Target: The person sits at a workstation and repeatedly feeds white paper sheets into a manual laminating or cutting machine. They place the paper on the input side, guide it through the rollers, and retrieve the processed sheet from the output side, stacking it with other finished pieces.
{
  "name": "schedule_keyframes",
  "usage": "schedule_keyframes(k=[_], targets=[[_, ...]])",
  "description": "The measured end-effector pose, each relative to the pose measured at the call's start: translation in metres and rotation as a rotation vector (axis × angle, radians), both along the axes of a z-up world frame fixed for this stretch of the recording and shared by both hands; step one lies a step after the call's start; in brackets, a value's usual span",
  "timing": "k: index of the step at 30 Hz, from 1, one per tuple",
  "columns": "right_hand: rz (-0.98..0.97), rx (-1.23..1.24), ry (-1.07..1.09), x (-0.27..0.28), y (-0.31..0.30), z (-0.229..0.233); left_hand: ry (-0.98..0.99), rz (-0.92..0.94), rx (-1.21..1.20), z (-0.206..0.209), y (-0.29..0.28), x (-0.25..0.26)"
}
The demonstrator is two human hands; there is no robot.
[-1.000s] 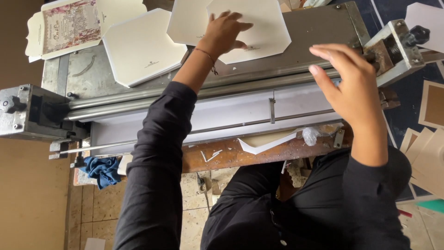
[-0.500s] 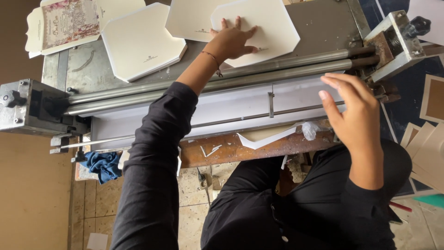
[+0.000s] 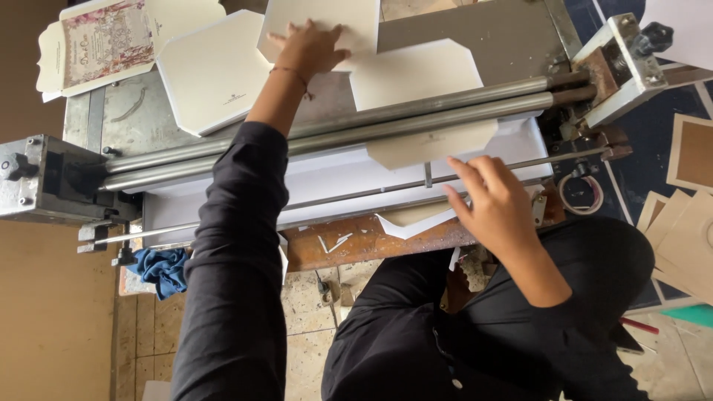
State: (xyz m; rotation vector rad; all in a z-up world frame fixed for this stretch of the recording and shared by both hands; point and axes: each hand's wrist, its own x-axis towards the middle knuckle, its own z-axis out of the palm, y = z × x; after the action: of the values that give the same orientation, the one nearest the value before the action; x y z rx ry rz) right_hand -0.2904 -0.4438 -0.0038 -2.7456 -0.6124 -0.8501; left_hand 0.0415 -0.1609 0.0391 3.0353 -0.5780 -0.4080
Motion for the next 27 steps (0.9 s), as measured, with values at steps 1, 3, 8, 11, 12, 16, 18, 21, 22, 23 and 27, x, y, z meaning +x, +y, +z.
schedule_keyframes(k=[1, 3, 8, 11, 12, 16, 18, 21, 22, 23, 27], targets=[[0.0, 0.0, -0.004, -0.001, 0.001, 0.001, -0.004, 0.0, 0.0, 0.0, -0.001, -0.004], [-0.01, -0.134, -0.036, -0.005, 0.006, -0.001, 0.064, 0.106, 0.054, 0.0, 0.001, -0.012], [-0.041, -0.264, -0.087, -0.005, 0.013, -0.014, 0.008, 0.034, 0.068, -0.005, 0.012, -0.018], [-0.03, -0.335, -0.033, -0.022, 0.012, -0.005, -0.046, -0.025, 0.102, -0.003, 0.019, -0.018], [-0.01, -0.362, 0.003, -0.032, 0.012, 0.0, -0.071, -0.061, 0.121, -0.003, 0.02, -0.018], [-0.038, -0.432, -0.148, -0.066, 0.018, 0.07, -0.177, -0.139, 0.148, -0.039, 0.046, 0.03], [-0.007, -0.385, -0.193, -0.076, 0.015, 0.091, -0.263, -0.088, -0.01, -0.043, 0.061, 0.044], [0.0, -0.355, -0.228, -0.087, 0.005, 0.124, -0.377, -0.138, 0.093, -0.085, 0.095, 0.09], [-0.008, -0.355, -0.23, -0.09, -0.005, 0.127, -0.38, -0.144, 0.093, -0.063, 0.081, 0.066], [-0.045, -0.33, -0.268, -0.094, -0.015, 0.13, -0.247, 0.159, 0.275, -0.041, 0.068, 0.042], [-0.245, -0.134, -0.276, -0.115, -0.074, 0.14, -0.136, 0.502, 0.391, -0.034, 0.06, 0.031]])
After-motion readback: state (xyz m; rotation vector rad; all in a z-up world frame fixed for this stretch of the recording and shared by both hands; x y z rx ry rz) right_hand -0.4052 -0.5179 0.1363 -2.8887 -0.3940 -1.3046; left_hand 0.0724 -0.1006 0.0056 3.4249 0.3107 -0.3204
